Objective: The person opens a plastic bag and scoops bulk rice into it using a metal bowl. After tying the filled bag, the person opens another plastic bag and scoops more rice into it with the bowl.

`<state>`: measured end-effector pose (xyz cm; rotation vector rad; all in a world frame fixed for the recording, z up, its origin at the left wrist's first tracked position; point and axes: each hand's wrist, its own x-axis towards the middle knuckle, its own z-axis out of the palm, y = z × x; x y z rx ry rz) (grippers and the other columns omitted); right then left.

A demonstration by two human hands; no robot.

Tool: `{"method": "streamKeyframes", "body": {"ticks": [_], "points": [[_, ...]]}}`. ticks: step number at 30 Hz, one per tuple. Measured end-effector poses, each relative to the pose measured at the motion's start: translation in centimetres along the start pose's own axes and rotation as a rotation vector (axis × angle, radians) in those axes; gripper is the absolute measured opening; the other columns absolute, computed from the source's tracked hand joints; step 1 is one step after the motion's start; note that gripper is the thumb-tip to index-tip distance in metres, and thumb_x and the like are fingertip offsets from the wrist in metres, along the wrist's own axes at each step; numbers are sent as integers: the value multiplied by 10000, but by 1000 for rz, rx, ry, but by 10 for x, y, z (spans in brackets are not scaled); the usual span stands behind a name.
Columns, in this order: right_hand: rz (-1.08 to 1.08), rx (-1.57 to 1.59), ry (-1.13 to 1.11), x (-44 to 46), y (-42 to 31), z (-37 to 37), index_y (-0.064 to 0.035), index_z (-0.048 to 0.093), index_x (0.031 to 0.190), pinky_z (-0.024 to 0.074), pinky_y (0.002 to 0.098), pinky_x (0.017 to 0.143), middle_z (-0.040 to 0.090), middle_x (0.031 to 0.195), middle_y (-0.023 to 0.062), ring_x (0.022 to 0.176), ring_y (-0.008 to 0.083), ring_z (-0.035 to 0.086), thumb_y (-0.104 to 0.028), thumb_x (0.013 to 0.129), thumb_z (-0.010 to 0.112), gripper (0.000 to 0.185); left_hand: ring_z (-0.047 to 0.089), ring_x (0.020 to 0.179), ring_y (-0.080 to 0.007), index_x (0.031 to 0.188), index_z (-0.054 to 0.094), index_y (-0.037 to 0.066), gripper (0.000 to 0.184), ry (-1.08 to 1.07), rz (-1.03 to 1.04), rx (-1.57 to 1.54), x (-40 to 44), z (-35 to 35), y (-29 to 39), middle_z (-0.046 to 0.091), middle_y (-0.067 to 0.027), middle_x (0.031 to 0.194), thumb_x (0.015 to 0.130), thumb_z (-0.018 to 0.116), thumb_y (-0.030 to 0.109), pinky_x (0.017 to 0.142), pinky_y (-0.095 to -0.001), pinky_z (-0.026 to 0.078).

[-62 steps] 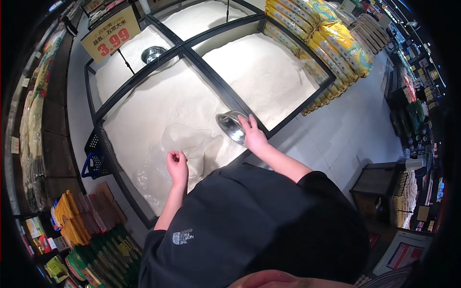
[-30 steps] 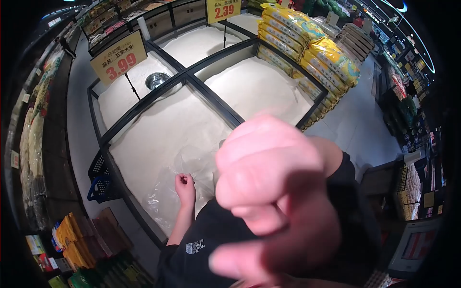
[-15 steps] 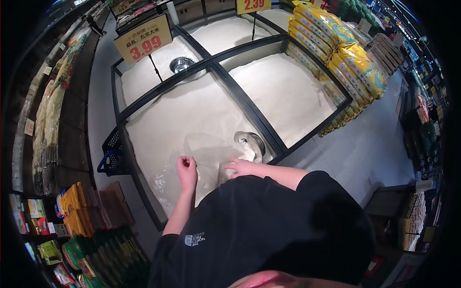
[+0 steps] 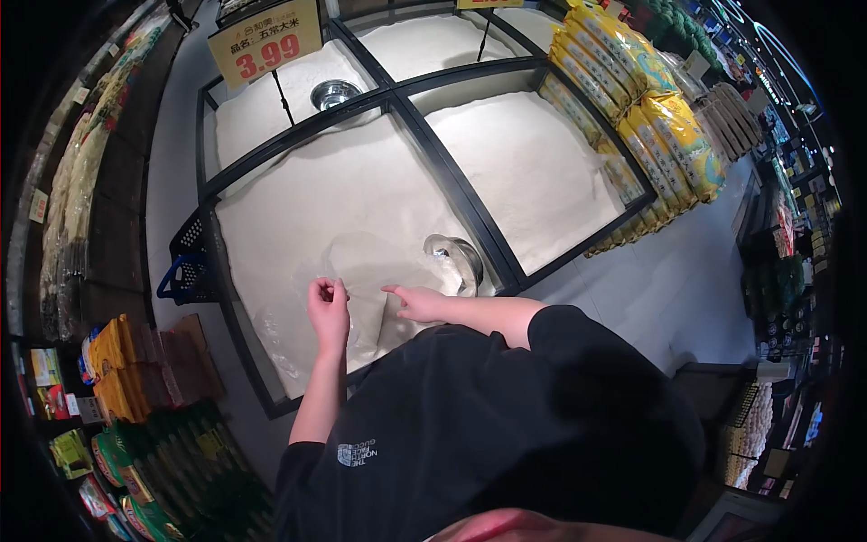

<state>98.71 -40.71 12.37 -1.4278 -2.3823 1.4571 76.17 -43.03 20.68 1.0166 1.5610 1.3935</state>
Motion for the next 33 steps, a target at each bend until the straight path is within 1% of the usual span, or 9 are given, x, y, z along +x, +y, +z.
{"method": "streamKeyframes", "body": {"ticks": [4, 10, 13, 15, 18, 24, 28, 30, 33], "points": [[208, 260, 364, 5, -19, -16, -150, 459, 1431, 541, 460, 857, 697, 1097, 151, 979, 346, 682, -205, 891, 682, 586, 535, 692, -57, 950, 551, 35, 133, 6, -10, 62, -9, -8, 10, 567, 14, 777, 993, 661, 96, 634, -228, 452], [-180, -101, 297, 22, 22, -29, -96, 641, 1176, 531, 458, 845, 659, 945, 132, 921, 317, 664, -179, 861, 661, 326, 532, 690, -57, 943, 548, 38, 135, 33, -15, 3, -16, -16, 7, 565, 20, 763, 995, 663, 86, 627, -227, 439], [-161, -236, 393, -27, 19, -48, -107, 657, 1174, 526, 466, 866, 648, 1024, 128, 1039, 327, 634, -189, 841, 689, 344, 529, 689, -67, 963, 554, 34, 125, 37, -24, 54, -15, -17, 17, 557, 16, 760, 989, 663, 88, 635, -248, 453], [-162, -499, 865, -57, 15, -72, -118, 644, 1239, 524, 482, 876, 609, 1150, 128, 1162, 358, 573, -217, 828, 716, 429, 533, 696, -83, 1014, 575, 29, 95, 58, 15, 162, -12, -19, 15, 563, 2, 779, 986, 651, 80, 646, -266, 464], [403, -326, 641, -76, 32, -84, -155, 411, 1496, 522, 526, 946, 548, 1266, 212, 1207, 428, 550, -195, 843, 698, 715, 538, 713, -105, 1135, 604, 40, 159, 83, 41, 266, -16, -14, 32, 563, -20, 807, 980, 626, 65, 663, -285, 476], [355, -41, 613, -51, 123, -47, -215, 343, 1536, 529, 524, 941, 580, 1205, 324, 1030, 517, 636, -45, 854, 563, 737, 585, 733, -166, 1201, 677, 91, 257, -73, 192, 442, -11, -10, 30, 609, -76, 893, 958, 611, 36, 677, -304, 497], [485, 177, 644, -45, 148, -49, -239, 374, 1541, 553, 482, 760, 680, 1074, 251, 899, 390, 699, -4, 868, 519, 728, 632, 762, -203, 1115, 717, 69, 205, -122, 277, 584, -15, 4, 35, 627, -104, 962, 932, 635, 24, 673, -324, 526], [544, 444, 634, -56, 145, -54, -246, 379, 1545, 441, 335, 447, 676, 1052, 148, 620, 195, 613, 47, 854, 476, 757, 643, 771, -198, 1109, 715, 55, 204, -100, 268, 539, -18, 12, 35, 615, -105, 974, 917, 654, 20, 669, -324, 534], [510, 776, 629, -72, 133, -59, -218, 353, 1546, 446, 315, 405, 633, 1130, 135, 667, 201, 635, 61, 856, 472, 754, 652, 809, -214, 1094, 709, 33, 199, -49, 259, 519, -23, 23, 32, 598, -110, 986, 896, 691, 26, 688, -337, 543]]}}
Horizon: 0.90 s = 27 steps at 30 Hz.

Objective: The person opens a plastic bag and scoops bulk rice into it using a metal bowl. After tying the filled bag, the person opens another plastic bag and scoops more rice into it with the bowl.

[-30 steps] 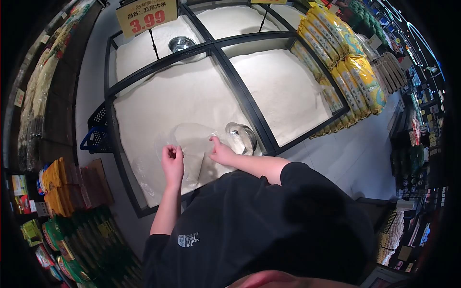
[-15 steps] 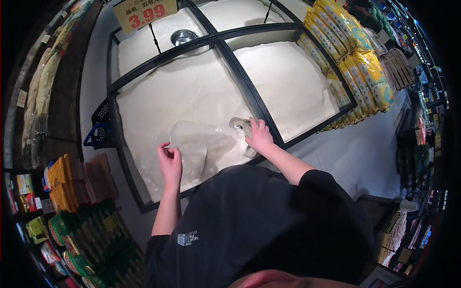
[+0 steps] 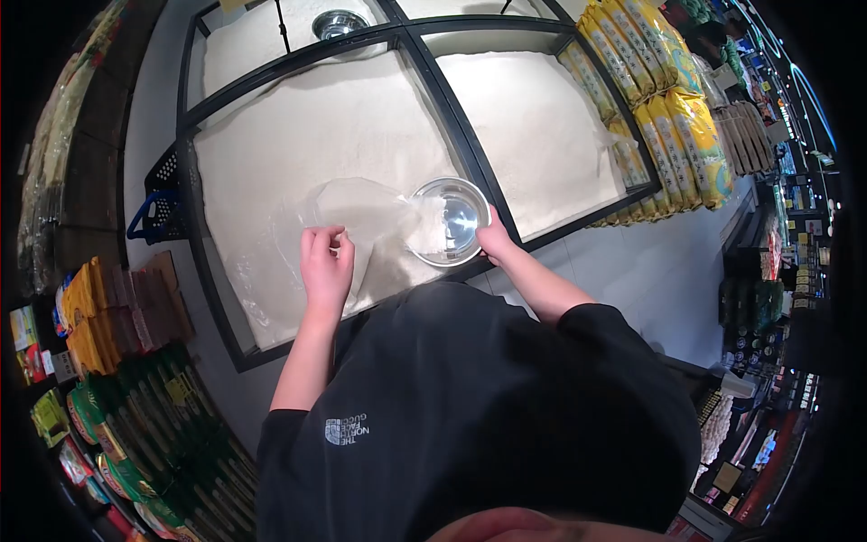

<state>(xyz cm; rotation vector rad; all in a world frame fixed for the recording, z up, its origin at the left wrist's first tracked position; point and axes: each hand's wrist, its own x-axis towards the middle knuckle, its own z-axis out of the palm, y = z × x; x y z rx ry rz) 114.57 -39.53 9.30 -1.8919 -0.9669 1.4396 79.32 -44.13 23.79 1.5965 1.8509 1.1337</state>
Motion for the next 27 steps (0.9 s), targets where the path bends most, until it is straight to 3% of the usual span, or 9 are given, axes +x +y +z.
{"method": "streamKeyframes", "body": {"ticks": [1, 3, 5, 6, 13, 14, 22, 25, 27], "points": [[-16, 76, 3, 0, 4, -1, -206, 340, 1547, 450, 307, 391, 612, 1164, 132, 685, 202, 643, 60, 859, 479, 750, 653, 826, -223, 1088, 706, 26, 199, 15, -4, 7, -2, 1, 1, 592, -113, 989, 890, 704, 29, 699, -343, 546], [30, 125, -98, -4, 8, -14, -192, 306, 1553, 604, 353, 571, 550, 1309, 162, 989, 270, 684, 102, 864, 474, 768, 643, 858, -256, 1070, 704, 26, 204, -9, 105, 130, -2, 2, 1, 590, -117, 985, 867, 724, 33, 735, -365, 548], [-32, 320, -60, -3, 21, -16, -192, 306, 1555, 640, 396, 733, 520, 1367, 178, 1141, 310, 645, 146, 846, 459, 801, 629, 880, -286, 1049, 704, 28, 210, -46, 233, 238, -1, 0, -2, 588, -118, 978, 842, 730, 32, 764, -388, 547], [-62, 350, -76, -12, 13, -21, -193, 299, 1560, 631, 428, 835, 498, 1403, 174, 1208, 327, 614, 164, 834, 458, 825, 619, 885, -300, 1038, 704, 29, 212, -73, 300, 284, 0, -2, -5, 587, -118, 971, 827, 726, 30, 775, -400, 544], [-150, 386, -56, -51, -72, -37, -155, 308, 1558, 575, 406, 965, 512, 1414, 155, 1254, 297, 589, 176, 815, 468, 829, 587, 848, -312, 909, 731, 58, 152, -156, 447, 376, 11, -4, -2, 578, -114, 915, 777, 659, 38, 746, -425, 513], [-133, 394, -76, -54, -87, -32, -134, 314, 1561, 464, 375, 1088, 498, 1452, 146, 1349, 268, 510, 157, 837, 472, 796, 586, 859, -306, 898, 734, 66, 147, -145, 431, 365, 10, 0, 0, 576, -111, 921, 772, 661, 40, 748, -421, 509], [-352, 185, -74, -51, -126, 27, -112, 321, 1545, 492, 389, 1082, 497, 1444, 157, 1333, 274, 526, 183, 828, 446, 785, 588, 978, -267, 880, 727, 96, 143, -160, 653, 401, 13, 10, 17, 593, -81, 1025, 760, 662, 52, 790, -390, 520], [-306, 324, -127, -48, -123, 44, -81, 318, 1548, 386, 357, 1143, 498, 1452, 141, 1362, 249, 486, 135, 843, 487, 757, 609, 947, -253, 908, 708, 105, 155, -240, 681, 354, 17, 9, 12, 601, -62, 999, 778, 639, 56, 761, -378, 543], [-238, 316, -155, -48, -118, 59, -173, 264, 1557, 539, 440, 979, 467, 1436, 153, 1340, 316, 506, 143, 857, 469, 795, 626, 927, -253, 944, 705, 116, 181, -306, 625, 331, 18, 11, 10, 603, -58, 978, 788, 636, 55, 738, -384, 559]]}}
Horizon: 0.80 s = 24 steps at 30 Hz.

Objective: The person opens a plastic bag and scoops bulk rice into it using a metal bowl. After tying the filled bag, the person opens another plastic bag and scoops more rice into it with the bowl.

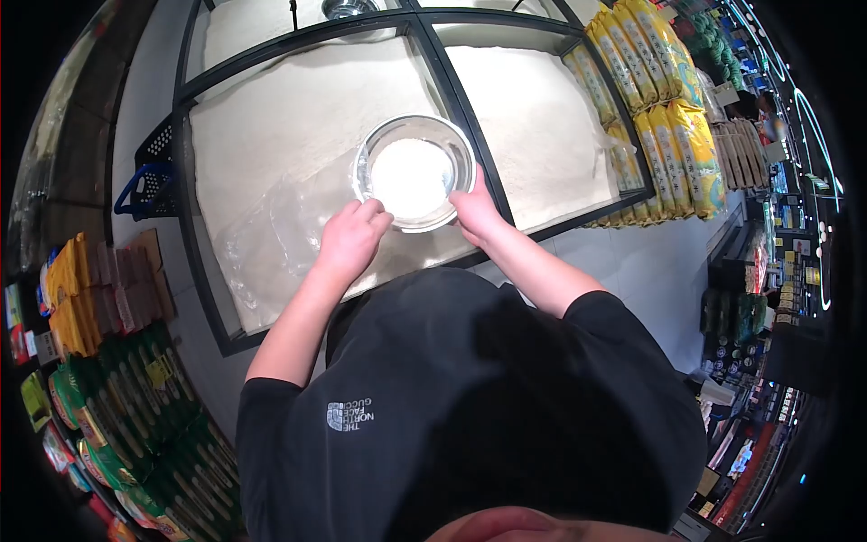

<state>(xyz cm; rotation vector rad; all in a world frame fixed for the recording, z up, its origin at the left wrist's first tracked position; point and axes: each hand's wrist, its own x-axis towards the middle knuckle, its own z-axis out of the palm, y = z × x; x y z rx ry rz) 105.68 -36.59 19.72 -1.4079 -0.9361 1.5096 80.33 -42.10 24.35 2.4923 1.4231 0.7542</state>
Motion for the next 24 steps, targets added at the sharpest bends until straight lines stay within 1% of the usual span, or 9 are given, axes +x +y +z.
{"method": "streamKeyframes", "body": {"ticks": [1, 2, 5, 8, 13, 16, 19, 22, 24], "points": [[36, 0, -8, 0, 5, 6, -219, 237, 1561, 616, 481, 896, 451, 1429, 159, 1329, 350, 515, 148, 865, 460, 818, 633, 916, -254, 961, 704, 123, 195, -25, -29, -27, -2, 0, 1, 601, -57, 963, 791, 638, 55, 727, -389, 565], [53, 39, -16, -2, 11, 13, -222, 231, 1566, 621, 464, 867, 465, 1413, 167, 1333, 345, 512, 136, 865, 470, 822, 640, 905, -256, 978, 703, 129, 209, -50, -61, -54, -5, 0, 1, 599, -57, 948, 794, 639, 55, 715, -393, 571], [263, -35, 24, -39, -36, 52, -207, 213, 1581, 572, 455, 931, 489, 1391, 191, 1356, 359, 486, 113, 853, 488, 841, 639, 833, -272, 987, 733, 152, 278, -34, -90, -135, -11, 4, 7, 601, -72, 930, 768, 661, -4, 678, -398, 555], [-32, -402, -11, -27, 13, 53, -160, 222, 1576, 442, 440, 1088, 436, 1439, 265, 1322, 394, 495, 84, 823, 523, 847, 626, 834, -274, 991, 735, 148, 304, -19, -91, -216, -15, 2, 16, 571, -78, 895, 746, 682, -25, 677, -389, 541], [-62, -716, -96, -34, -10, 69, -134, 284, 1554, 399, 403, 1128, 437, 1408, 289, 1333, 420, 458, 109, 799, 509, 824, 599, 833, -287, 986, 745, 142, 326, 83, -70, -279, -25, 3, 19, 548, -84, 886, 723, 716, -49, 689, -387, 525], [-261, -745, -169, -30, -7, 66, -129, 339, 1537, 426, 418, 1106, 430, 1397, 284, 1305, 431, 478, 127, 791, 498, 804, 591, 854, -291, 980, 750, 138, 312, 92, -81, -305, -41, 2, 17, 541, -83, 896, 732, 728, -50, 706, -391, 521], [-292, -841, -200, -34, -22, 67, -130, 390, 1520, 453, 433, 1087, 432, 1393, 266, 1282, 439, 495, 134, 791, 521, 786, 587, 876, -292, 972, 750, 134, 297, 128, -99, -327, -46, 12, 18, 541, -84, 909, 738, 736, -49, 720, -394, 518], [-470, -1053, -185, -39, -23, 68, -217, 399, 1533, 522, 500, 987, 432, 1379, 250, 1183, 478, 539, 115, 820, 543, 799, 585, 871, -291, 968, 750, 130, 292, 178, -102, -320, -45, 16, 19, 541, -85, 908, 738, 742, -48, 722, -395, 514], [-562, -1130, -192, -42, -26, 67, -247, 421, 1526, 533, 490, 985, 415, 1415, 235, 1183, 464, 538, 83, 817, 603, 803, 583, 859, -291, 969, 750, 128, 292, 214, -101, -308, -44, 16, 17, 541, -85, 901, 735, 746, -48, 719, -394, 512]]}}
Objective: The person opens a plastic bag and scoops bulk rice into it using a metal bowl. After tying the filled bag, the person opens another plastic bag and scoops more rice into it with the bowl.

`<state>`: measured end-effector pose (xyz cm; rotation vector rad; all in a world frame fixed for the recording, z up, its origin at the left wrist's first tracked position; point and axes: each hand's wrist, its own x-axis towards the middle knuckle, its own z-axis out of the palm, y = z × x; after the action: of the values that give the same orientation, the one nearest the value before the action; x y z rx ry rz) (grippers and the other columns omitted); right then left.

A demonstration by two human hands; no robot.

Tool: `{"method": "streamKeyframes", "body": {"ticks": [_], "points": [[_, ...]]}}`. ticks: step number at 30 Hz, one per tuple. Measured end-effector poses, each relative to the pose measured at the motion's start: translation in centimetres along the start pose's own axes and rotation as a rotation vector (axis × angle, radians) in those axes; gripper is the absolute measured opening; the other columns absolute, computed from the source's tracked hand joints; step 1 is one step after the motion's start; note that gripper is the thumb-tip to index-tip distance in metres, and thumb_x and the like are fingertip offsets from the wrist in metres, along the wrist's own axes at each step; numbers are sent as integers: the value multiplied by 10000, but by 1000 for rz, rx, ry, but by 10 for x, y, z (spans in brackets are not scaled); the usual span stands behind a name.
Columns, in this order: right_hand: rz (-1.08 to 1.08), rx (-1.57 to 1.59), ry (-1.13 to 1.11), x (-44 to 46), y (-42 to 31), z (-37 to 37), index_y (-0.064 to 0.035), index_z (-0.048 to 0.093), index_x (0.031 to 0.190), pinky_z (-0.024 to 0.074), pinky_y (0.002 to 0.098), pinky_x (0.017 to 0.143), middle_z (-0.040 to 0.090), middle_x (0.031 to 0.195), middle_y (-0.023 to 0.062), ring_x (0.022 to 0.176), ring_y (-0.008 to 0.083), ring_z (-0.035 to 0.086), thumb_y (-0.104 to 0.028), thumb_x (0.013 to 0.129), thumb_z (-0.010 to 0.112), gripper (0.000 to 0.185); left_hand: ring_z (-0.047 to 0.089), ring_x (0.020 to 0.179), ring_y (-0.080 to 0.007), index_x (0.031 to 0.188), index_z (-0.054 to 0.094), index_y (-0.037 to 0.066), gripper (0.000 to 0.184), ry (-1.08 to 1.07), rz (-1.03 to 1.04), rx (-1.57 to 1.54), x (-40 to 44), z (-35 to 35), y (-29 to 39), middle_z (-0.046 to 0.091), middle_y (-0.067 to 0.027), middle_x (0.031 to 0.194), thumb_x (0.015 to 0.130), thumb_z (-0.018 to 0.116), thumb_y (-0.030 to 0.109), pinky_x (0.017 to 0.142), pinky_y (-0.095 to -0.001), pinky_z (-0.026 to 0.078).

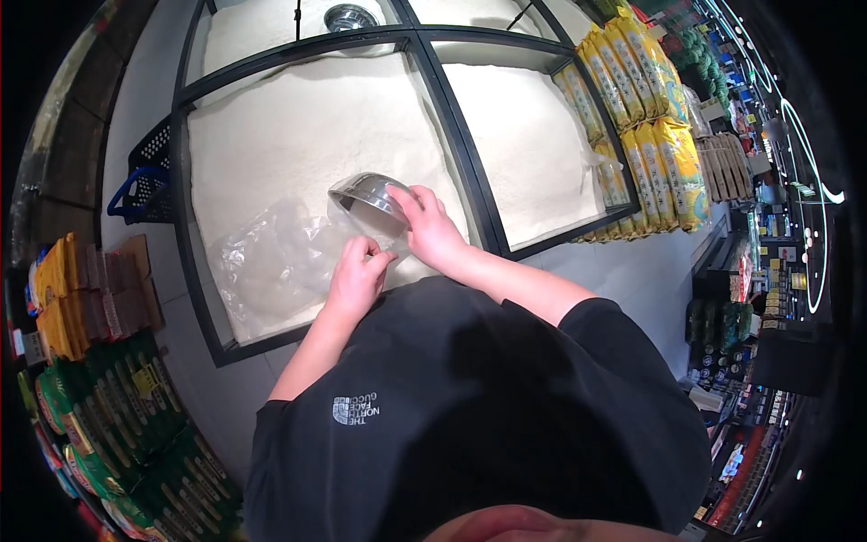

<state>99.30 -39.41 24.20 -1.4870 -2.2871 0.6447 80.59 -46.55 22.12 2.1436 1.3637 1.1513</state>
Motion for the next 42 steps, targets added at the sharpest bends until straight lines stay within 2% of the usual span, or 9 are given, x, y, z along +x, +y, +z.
{"method": "streamKeyframes", "body": {"ticks": [11, 15, 18, 24, 25, 28, 36, 40, 42], "points": [[-178, 193, 257, -16, 23, -5, -215, 432, 1497, 507, 448, 1036, 437, 1411, 208, 1254, 440, 512, 152, 754, 619, 849, 585, 874, -296, 991, 749, 120, 320, 33, -43, 31, -2, -8, 6, 542, -97, 912, 717, 732, -45, 710, -394, 526], [-67, 276, 390, -31, 30, -37, -99, 371, 1512, 460, 436, 1081, 441, 1399, 219, 1292, 392, 507, 158, 784, 513, 785, 577, 867, -288, 999, 749, 120, 327, 39, -64, 27, -3, -7, 9, 537, -91, 909, 716, 736, -44, 696, -393, 518], [91, 147, 582, -43, 59, -48, -98, 363, 1519, 463, 450, 1065, 461, 1343, 225, 1217, 421, 515, 136, 787, 529, 786, 572, 862, -282, 1000, 749, 121, 329, 37, -72, 50, -3, -6, 8, 535, -86, 906, 715, 739, -43, 688, -394, 515], [290, -364, 235, -47, 120, -36, -228, 395, 1529, 560, 464, 885, 438, 1323, 212, 1167, 425, 523, 8, 902, 576, 694, 567, 855, -281, 997, 752, 121, 335, -7, -102, 92, -2, -11, 17, 530, -76, 901, 708, 738, -47, 696, -395, 512], [231, -391, 249, -42, 129, -27, -284, 457, 1496, 589, 485, 779, 421, 1340, 233, 1128, 430, 500, -133, 931, 625, 608, 566, 854, -280, 997, 752, 122, 336, -11, -91, 105, -2, -11, 17, 530, -75, 899, 707, 739, -47, 697, -396, 511], [156, -464, 154, -23, 123, -17, -289, 419, 1528, 597, 465, 756, 423, 1340, 233, 1134, 450, 490, -123, 920, 616, 660, 564, 851, -279, 996, 753, 125, 339, -25, -76, 120, -7, -11, 18, 529, -73, 891, 705, 741, -48, 702, -395, 508], [217, -611, -248, 19, 108, 9, -397, 301, 1588, 603, 450, 841, 339, 1457, 252, 1210, 496, 471, -25, 934, 561, 796, 564, 858, -280, 1003, 757, 132, 350, -9, -64, 108, -9, -5, 22, 537, -70, 892, 701, 746, -45, 730, -387, 505], [541, -364, -319, 20, 111, 14, -320, 305, 1581, 548, 492, 953, 347, 1428, 271, 1216, 511, 480, -17, 900, 553, 786, 566, 877, -283, 1002, 759, 136, 355, -20, -48, 99, -10, -5, 26, 549, -69, 916, 694, 749, -42, 731, -386, 511], [689, -200, -204, 11, 138, 19, -249, 287, 1575, 504, 525, 986, 416, 1375, 300, 1153, 527, 536, -52, 870, 579, 788, 566, 885, -285, 998, 759, 138, 356, -27, -37, 95, -10, -8, 28, 556, -69, 931, 691, 749, -42, 733, -386, 513]]}}
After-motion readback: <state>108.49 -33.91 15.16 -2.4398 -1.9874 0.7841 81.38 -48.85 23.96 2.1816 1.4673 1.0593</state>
